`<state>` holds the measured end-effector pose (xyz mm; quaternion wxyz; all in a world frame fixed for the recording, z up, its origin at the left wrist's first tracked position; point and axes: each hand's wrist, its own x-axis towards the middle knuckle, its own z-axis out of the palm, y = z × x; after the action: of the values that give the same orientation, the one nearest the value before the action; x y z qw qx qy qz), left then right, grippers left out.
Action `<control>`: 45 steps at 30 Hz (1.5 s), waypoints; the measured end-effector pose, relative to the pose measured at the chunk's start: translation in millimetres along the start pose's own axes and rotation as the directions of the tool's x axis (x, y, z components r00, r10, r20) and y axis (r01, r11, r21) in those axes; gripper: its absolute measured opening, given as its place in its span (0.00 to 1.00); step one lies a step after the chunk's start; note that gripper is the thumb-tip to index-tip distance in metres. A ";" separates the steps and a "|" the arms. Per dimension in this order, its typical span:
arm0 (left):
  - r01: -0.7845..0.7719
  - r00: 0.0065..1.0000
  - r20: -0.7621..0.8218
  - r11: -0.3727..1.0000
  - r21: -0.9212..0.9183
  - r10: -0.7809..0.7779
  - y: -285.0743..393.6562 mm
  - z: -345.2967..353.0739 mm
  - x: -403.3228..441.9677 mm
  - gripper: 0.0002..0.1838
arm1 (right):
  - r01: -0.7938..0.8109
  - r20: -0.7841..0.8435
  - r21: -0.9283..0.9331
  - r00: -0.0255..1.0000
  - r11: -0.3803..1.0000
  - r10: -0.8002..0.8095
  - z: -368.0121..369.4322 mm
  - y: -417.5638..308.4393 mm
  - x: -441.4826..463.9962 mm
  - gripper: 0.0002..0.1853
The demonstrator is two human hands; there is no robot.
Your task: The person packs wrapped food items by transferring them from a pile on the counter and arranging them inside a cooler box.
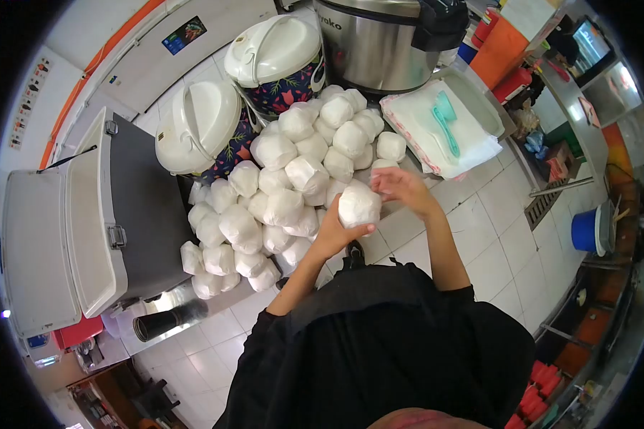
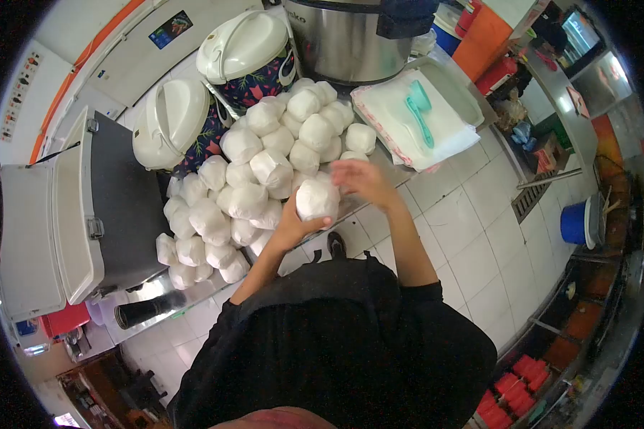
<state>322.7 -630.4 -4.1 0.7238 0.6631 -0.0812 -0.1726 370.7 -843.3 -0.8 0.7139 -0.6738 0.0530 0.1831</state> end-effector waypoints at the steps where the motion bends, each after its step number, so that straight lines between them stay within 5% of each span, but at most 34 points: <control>1: 0.050 0.999 -0.018 0.999 -0.020 -0.050 -16.1 -4.8 -3.5 0.44 | -0.147 -0.146 0.021 0.978 0.989 0.149 -18.4 16.0 14.8 0.29; 2: 0.104 0.994 -0.009 0.994 -0.012 -0.104 -31.6 -11.9 -6.7 0.41 | -0.222 -0.227 -0.314 0.962 0.923 0.154 -37.8 38.5 38.8 0.31; 4: 0.222 0.964 -0.081 0.933 -0.285 -0.254 -28.4 -9.2 -23.2 0.38 | -0.276 -0.359 -0.619 0.932 0.736 0.047 -39.0 91.2 62.9 0.35; 6: 0.246 0.940 -0.098 0.851 -0.465 -0.326 -27.4 -12.4 -26.8 0.35 | -0.213 -0.470 -0.665 0.864 0.716 -0.179 -29.4 115.7 82.2 0.38; 9: 0.190 0.950 -0.144 0.880 -0.435 -0.277 -19.6 -19.6 -34.0 0.36 | -0.167 -0.408 -0.464 0.912 0.870 -0.043 -25.4 134.8 100.5 0.43; 12: 0.122 0.967 -0.160 0.914 -0.387 -0.197 -3.3 -29.4 -41.9 0.37 | -0.060 -0.418 -0.550 0.883 0.833 -0.212 -15.0 125.0 87.1 0.42; 16: 0.069 0.926 -0.285 0.851 -0.520 -0.249 30.4 -38.7 -63.5 0.33 | 0.101 -0.265 -0.162 0.954 0.982 -0.142 15.0 56.9 38.9 0.31; 19: -0.069 0.908 -0.370 0.800 -0.597 -0.198 46.9 -57.7 -79.4 0.33 | 0.100 -0.055 0.103 0.994 0.990 -0.094 74.5 -9.7 5.5 0.28; 21: -0.145 0.881 -0.457 0.846 -0.513 -0.126 45.9 -73.3 -90.1 0.32 | 0.115 0.164 0.112 0.977 0.987 -0.133 122.3 -43.1 -11.2 0.28; 26: -0.426 0.699 -0.701 0.870 -0.249 0.141 77.7 -119.4 -136.0 0.34 | 0.298 0.509 -0.001 0.822 0.954 -0.256 251.9 -94.5 -30.5 0.30; 29: -0.461 0.609 -0.695 0.884 0.082 0.382 123.2 -158.0 -180.6 0.41 | 0.583 0.620 0.069 0.611 0.809 -0.493 321.5 -104.8 -23.5 0.34; 30: -0.505 0.583 -0.702 0.859 0.079 0.408 132.5 -171.0 -193.9 0.47 | 0.400 0.654 0.245 0.604 0.883 -0.455 352.6 -109.0 -30.4 0.40; 33: -0.527 0.547 -0.650 0.820 0.223 0.528 164.3 -213.5 -233.7 0.53 | 0.552 0.670 0.296 0.461 0.779 -0.581 425.5 -128.8 -40.7 0.51; 34: -0.454 0.552 -0.647 0.840 0.297 0.527 173.7 -227.4 -247.4 0.60 | 0.532 0.751 0.283 0.395 0.798 -0.529 444.5 -146.7 -44.5 0.55; 35: -0.291 0.532 -0.565 0.763 0.578 0.631 186.2 -246.3 -263.7 0.61 | 0.514 0.820 0.264 0.326 0.816 -0.470 463.3 -166.5 -46.9 0.58; 37: 0.090 0.570 -0.354 0.372 0.924 0.742 208.4 -284.1 -296.3 0.62 | 0.617 0.906 0.185 0.194 0.765 -0.376 495.0 -195.5 -30.6 0.57; 39: 0.157 0.478 -0.395 0.366 0.917 0.785 222.1 -324.3 -309.5 0.64 | 0.653 0.932 0.230 0.065 0.721 -0.356 536.3 -218.2 -3.8 0.54; 41: 0.307 0.434 -0.461 0.354 0.883 0.774 233.6 -368.3 -333.5 0.56 | 0.708 0.975 0.063 0.106 0.703 -0.194 577.6 -249.2 29.5 0.49; 43: 0.355 0.380 -0.460 0.333 0.874 0.803 222.6 -415.1 -350.5 0.49 | 0.876 0.991 -0.081 0.120 0.475 -0.053 615.9 -272.8 80.6 0.46; 45: 0.401 0.352 -0.483 0.337 0.852 0.802 211.3 -446.2 -360.9 0.43 | 0.904 0.959 -0.280 0.246 0.323 0.144 646.9 -272.6 147.4 0.46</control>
<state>172.7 -72.6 196.9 0.1481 0.8843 0.1406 0.4199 487.6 -187.1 264.5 0.1919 -0.6864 -0.6446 0.2766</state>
